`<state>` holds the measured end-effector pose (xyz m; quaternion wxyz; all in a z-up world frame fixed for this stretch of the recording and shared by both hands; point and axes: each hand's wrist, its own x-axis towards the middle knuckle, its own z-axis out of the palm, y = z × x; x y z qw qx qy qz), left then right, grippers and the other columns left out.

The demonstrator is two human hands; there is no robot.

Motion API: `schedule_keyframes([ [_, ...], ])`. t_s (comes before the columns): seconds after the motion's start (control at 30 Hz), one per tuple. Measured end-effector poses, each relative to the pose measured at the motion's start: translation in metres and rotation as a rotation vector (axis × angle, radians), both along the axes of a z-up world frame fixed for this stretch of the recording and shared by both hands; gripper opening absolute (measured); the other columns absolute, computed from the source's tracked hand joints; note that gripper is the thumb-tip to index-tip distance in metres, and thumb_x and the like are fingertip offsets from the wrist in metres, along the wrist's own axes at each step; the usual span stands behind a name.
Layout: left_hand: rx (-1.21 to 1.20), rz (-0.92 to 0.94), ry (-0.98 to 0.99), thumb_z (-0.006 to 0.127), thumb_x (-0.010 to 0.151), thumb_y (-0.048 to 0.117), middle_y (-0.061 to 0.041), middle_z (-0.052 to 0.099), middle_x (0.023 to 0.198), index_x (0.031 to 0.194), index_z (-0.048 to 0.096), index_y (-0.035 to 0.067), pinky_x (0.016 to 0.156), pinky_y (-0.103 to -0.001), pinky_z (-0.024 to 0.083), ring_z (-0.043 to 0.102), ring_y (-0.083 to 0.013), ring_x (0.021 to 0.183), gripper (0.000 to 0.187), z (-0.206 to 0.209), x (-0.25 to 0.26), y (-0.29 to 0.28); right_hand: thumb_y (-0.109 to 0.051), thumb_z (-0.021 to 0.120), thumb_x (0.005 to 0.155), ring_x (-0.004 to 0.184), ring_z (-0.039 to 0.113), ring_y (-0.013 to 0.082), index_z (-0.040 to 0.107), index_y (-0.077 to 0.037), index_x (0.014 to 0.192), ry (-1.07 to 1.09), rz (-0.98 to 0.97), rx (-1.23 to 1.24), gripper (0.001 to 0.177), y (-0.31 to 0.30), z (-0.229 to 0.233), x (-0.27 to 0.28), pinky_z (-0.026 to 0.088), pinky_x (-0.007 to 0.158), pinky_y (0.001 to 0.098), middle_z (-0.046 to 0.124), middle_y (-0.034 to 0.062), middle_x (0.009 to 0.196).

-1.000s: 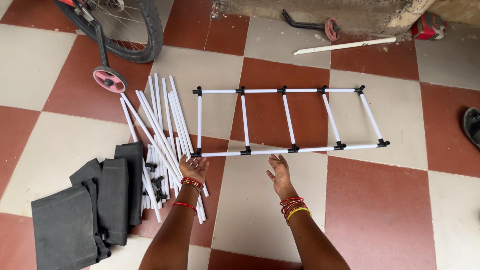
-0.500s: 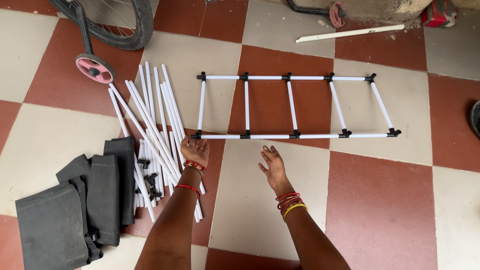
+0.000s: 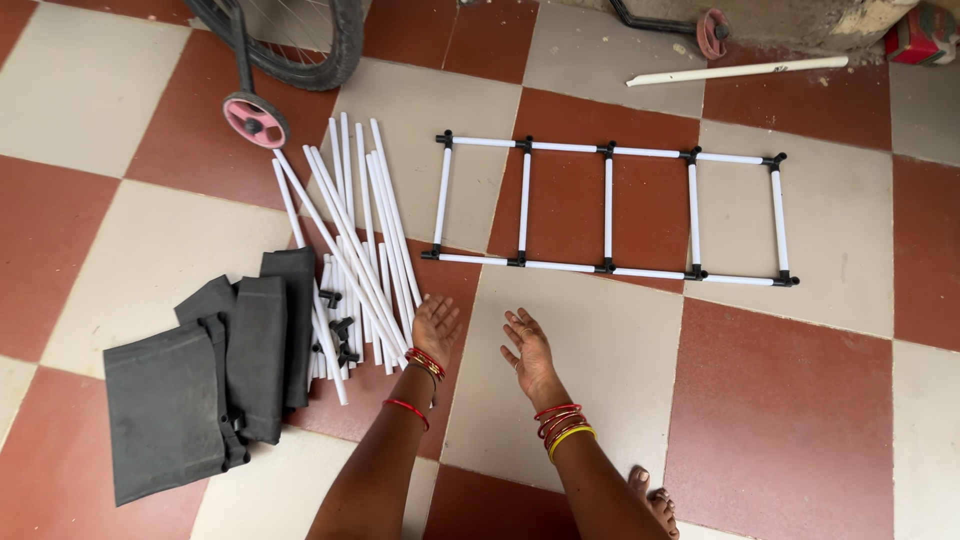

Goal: The person assembles a storage rack by connecting white plastic tubes with black corner joints and sliding black fabric shelves onto the frame.

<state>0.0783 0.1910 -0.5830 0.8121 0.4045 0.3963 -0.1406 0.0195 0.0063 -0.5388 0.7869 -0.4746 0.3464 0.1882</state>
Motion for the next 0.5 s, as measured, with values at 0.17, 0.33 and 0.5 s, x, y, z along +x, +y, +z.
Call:
schedule_keyframes([
  [0.17,0.108,-0.113,0.032,0.047,0.101,0.038,-0.005,0.063,0.136,0.144,0.052,0.012,0.11,-0.043,0.041,0.057,-0.0229,0.124,0.051,-0.004,-0.049,0.015,-0.028,0.051,0.1,0.145,0.041,0.0171,0.035,-0.018,0.155,0.004,0.028,0.037,0.059,0.026,0.007,-0.033,0.035,0.116,0.0442,0.05,-0.0019,0.155],
  [0.33,0.208,-0.155,0.051,0.05,0.099,0.028,-0.002,0.071,0.125,0.134,0.06,0.013,0.103,-0.04,0.045,0.063,-0.0197,0.116,0.039,-0.01,-0.086,0.034,-0.028,0.049,0.1,0.144,0.042,0.0181,0.037,-0.018,0.155,-0.019,0.089,0.052,0.057,0.043,0.017,-0.06,0.036,0.115,0.0454,0.051,-0.0013,0.154],
  [0.5,0.255,-0.137,0.085,0.054,0.1,0.021,-0.002,0.073,0.116,0.123,0.06,0.014,0.083,-0.036,0.047,0.066,-0.0171,0.106,0.025,-0.013,-0.11,0.044,-0.029,0.047,0.102,0.144,0.043,0.0184,0.039,-0.018,0.154,-0.036,0.152,0.051,0.054,0.053,0.028,-0.081,0.038,0.115,0.0435,0.052,-0.0002,0.153],
])
